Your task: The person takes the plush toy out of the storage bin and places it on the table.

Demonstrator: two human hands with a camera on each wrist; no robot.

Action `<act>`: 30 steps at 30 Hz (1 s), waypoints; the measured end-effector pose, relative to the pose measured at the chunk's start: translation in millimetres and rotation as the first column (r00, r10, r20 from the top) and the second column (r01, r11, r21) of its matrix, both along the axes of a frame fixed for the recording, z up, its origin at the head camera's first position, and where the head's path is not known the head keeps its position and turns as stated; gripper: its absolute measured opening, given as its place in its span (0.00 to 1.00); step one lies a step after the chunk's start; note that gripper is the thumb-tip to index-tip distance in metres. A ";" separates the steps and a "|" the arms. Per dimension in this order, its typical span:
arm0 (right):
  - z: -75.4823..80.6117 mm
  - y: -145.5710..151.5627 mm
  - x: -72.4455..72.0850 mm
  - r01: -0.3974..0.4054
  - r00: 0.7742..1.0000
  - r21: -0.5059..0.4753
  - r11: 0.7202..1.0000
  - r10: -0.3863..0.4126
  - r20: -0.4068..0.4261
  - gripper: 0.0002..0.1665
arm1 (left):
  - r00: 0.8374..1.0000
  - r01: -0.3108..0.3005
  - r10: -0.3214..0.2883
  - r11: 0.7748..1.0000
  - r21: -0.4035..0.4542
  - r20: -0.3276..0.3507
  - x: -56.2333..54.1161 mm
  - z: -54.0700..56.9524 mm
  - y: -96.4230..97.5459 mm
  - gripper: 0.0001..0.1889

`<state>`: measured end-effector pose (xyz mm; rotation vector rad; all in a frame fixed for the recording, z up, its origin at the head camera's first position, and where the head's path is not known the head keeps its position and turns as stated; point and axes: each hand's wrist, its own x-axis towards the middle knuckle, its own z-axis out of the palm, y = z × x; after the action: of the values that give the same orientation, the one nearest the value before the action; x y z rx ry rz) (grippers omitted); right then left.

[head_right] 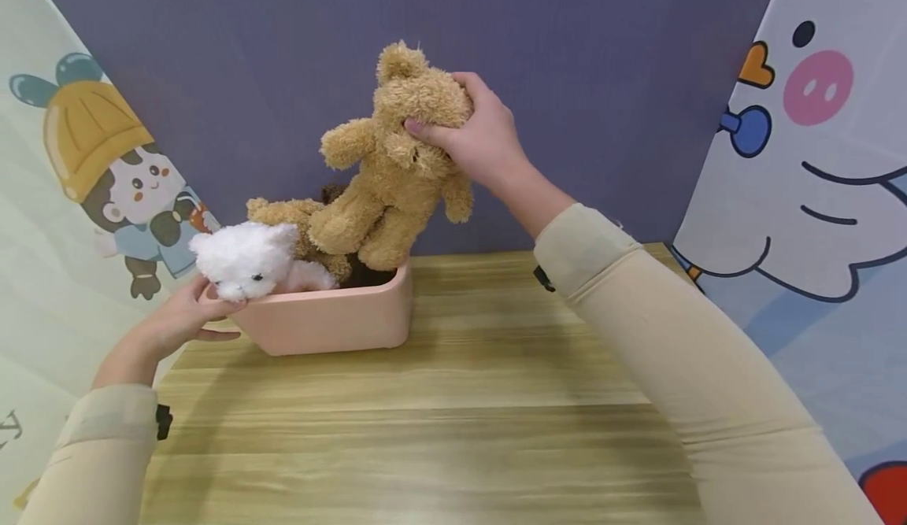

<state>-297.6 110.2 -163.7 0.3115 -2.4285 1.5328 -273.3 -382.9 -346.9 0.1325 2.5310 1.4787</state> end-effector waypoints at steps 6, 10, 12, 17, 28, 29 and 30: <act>-5.8 20.8 -5.4 0.023 1.000 -0.119 0.993 -0.024 -0.006 0.50 | 1.000 -0.002 0.002 1.000 0.008 0.005 -0.2 -3.4 -0.6 0.58; -9.3 36.5 -11.0 0.045 0.999 -0.112 0.993 -0.044 0.007 0.51 | 1.000 -0.005 0.005 1.000 0.005 0.007 0.2 -4.0 -1.1 0.58; -11.7 45.2 -13.7 0.074 0.997 -0.068 0.995 -0.074 0.010 0.52 | 1.000 -0.004 0.004 1.000 0.004 0.005 0.1 -3.5 -0.9 0.58; -22.8 62.0 -22.3 0.150 0.988 0.168 0.974 -0.153 0.004 0.60 | 1.000 -0.001 0.001 1.000 -0.004 -0.008 -0.7 -0.7 0.4 0.57; -84.4 57.7 -51.0 -0.024 1.000 0.362 0.932 0.018 0.019 0.60 | 1.000 -0.003 0.003 1.000 -0.022 -0.004 2.0 2.6 2.6 0.57; -89.1 55.6 -53.4 -0.038 0.999 0.370 0.928 0.033 0.021 0.60 | 1.000 -0.004 0.004 1.000 -0.023 -0.004 2.2 2.7 2.9 0.57; -93.4 53.4 -55.9 -0.052 0.999 0.381 0.923 0.046 0.025 0.59 | 1.000 -0.005 0.005 1.000 -0.021 -0.004 2.3 2.9 3.2 0.57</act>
<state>-353.5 163.5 -257.1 0.4363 -2.7415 1.0683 -271.0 -379.7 -344.0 0.1255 2.5512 1.4542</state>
